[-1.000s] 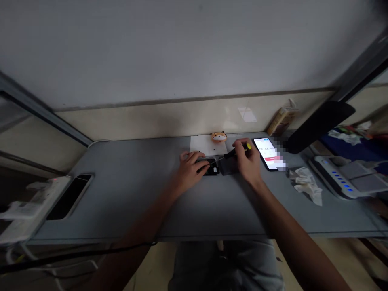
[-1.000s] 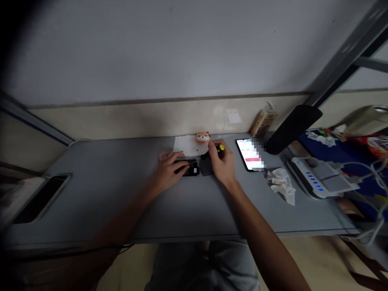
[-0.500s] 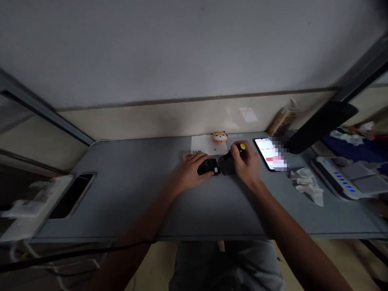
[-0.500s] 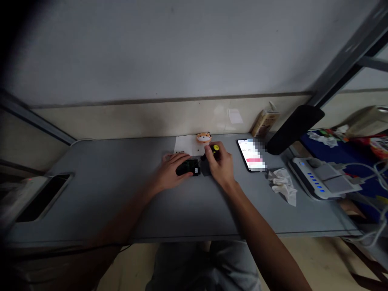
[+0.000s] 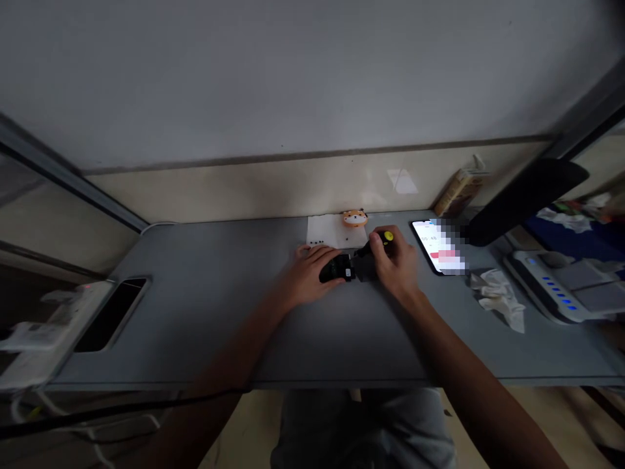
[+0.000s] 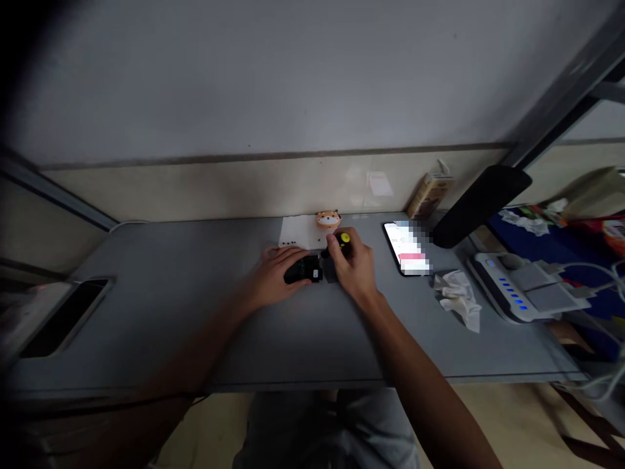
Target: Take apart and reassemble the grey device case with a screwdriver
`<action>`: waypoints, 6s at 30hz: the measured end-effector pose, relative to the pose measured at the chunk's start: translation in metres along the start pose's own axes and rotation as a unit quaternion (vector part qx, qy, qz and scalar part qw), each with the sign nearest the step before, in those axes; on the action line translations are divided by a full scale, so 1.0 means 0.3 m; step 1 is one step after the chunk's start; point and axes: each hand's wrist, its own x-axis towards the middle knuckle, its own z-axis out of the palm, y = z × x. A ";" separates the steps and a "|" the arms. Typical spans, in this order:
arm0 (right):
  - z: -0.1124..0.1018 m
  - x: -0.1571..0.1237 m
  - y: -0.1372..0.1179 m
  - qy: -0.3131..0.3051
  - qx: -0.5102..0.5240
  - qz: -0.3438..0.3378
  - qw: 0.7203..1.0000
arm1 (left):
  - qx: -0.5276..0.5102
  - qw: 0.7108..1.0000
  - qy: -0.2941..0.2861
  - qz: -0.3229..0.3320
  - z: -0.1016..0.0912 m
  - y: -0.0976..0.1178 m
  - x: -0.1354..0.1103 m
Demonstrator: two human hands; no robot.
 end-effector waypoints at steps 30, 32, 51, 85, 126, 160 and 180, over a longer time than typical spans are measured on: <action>0.113 0.097 -0.020 -0.207 0.309 0.022 0.928 | -0.020 1.000 0.007 -0.005 0.024 -0.019 0.003; 0.121 0.091 -0.007 -0.196 0.318 0.022 0.927 | -0.020 1.000 -0.002 -0.002 0.026 -0.022 0.003; 0.098 0.107 0.018 -0.128 0.412 0.108 0.896 | -0.018 1.000 -0.013 0.004 0.021 -0.046 -0.008; 0.089 0.114 0.011 -0.119 0.412 0.125 0.895 | 0.003 0.999 0.000 0.038 0.035 -0.051 -0.012; 0.096 0.108 0.012 -0.079 0.413 0.133 0.898 | -0.010 0.999 0.000 0.040 0.036 -0.046 -0.010; 0.015 0.120 0.020 -0.013 -0.025 0.007 1.000 | 0.037 0.994 0.027 0.101 -0.002 -0.033 -0.013; 0.079 0.108 0.030 0.045 0.140 0.079 0.986 | -0.020 0.985 0.162 -0.064 0.028 -0.076 0.001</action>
